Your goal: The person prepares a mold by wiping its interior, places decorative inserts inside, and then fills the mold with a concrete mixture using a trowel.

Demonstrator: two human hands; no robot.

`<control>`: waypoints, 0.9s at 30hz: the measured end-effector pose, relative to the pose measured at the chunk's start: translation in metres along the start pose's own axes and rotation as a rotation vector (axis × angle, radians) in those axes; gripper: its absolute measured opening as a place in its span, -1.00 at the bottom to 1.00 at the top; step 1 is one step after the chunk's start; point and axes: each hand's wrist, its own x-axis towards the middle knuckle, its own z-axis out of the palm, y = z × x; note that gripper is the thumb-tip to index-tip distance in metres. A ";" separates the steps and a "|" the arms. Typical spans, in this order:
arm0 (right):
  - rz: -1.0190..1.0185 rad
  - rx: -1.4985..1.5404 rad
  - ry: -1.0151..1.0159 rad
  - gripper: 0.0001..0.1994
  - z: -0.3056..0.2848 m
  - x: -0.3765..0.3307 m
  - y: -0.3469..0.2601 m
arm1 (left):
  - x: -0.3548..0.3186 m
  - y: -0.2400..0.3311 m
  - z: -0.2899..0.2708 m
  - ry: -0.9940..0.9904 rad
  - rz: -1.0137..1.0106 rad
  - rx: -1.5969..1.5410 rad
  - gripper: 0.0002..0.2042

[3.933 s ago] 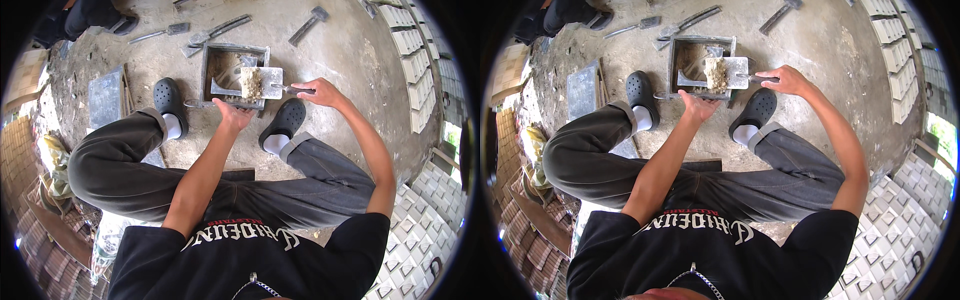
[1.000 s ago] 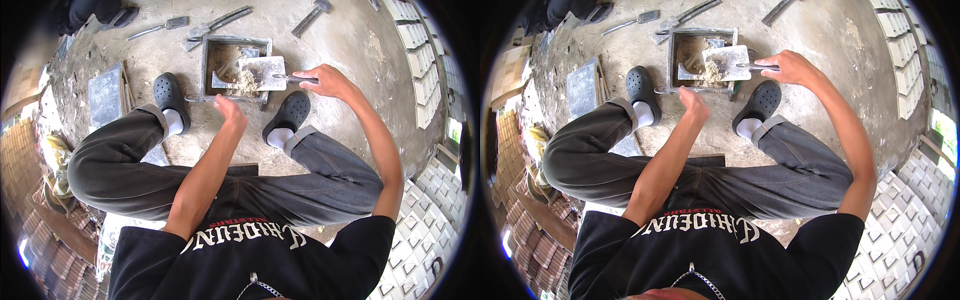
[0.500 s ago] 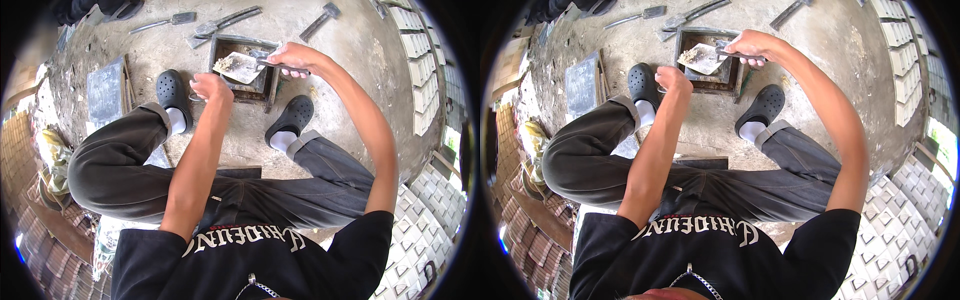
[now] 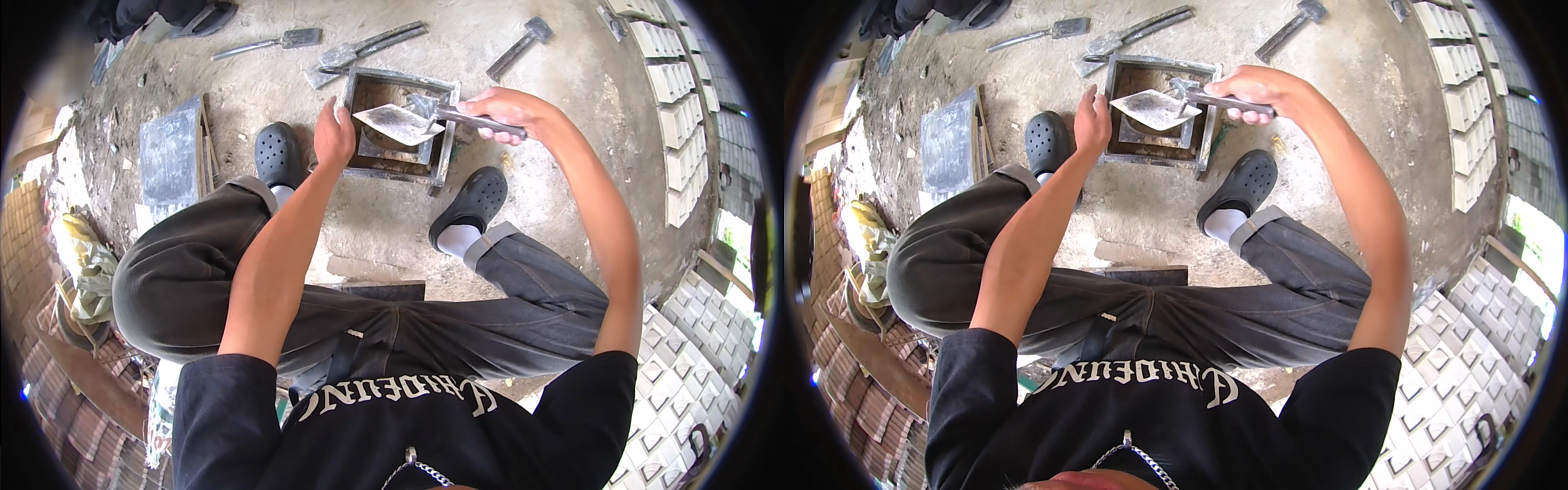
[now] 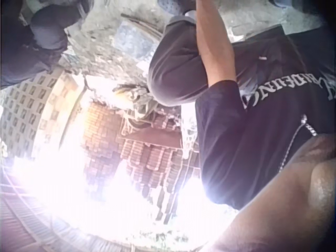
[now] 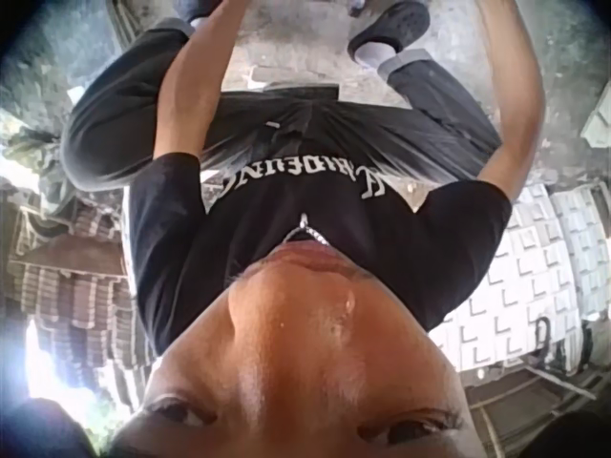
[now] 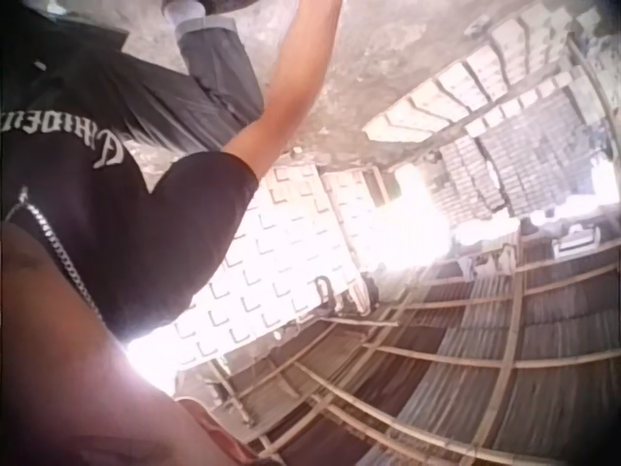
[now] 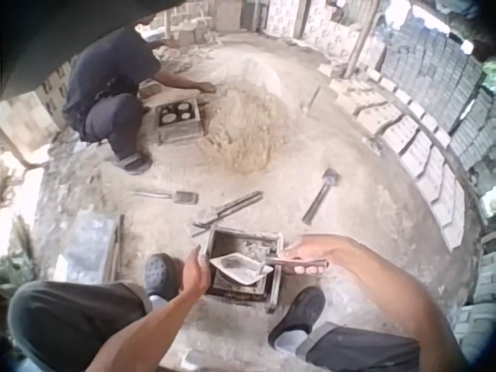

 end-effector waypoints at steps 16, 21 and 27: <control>-0.135 -0.028 0.470 -0.56 -0.048 -0.032 0.032 | -0.005 0.036 0.015 -0.470 0.530 0.446 -0.49; -0.175 -0.030 0.544 -0.55 -0.045 -0.013 0.035 | 0.045 0.024 0.060 -0.505 0.818 0.819 -0.53; -0.101 -0.062 0.494 -0.53 -0.048 -0.027 0.052 | 0.049 0.036 0.075 -0.616 0.828 1.180 -0.51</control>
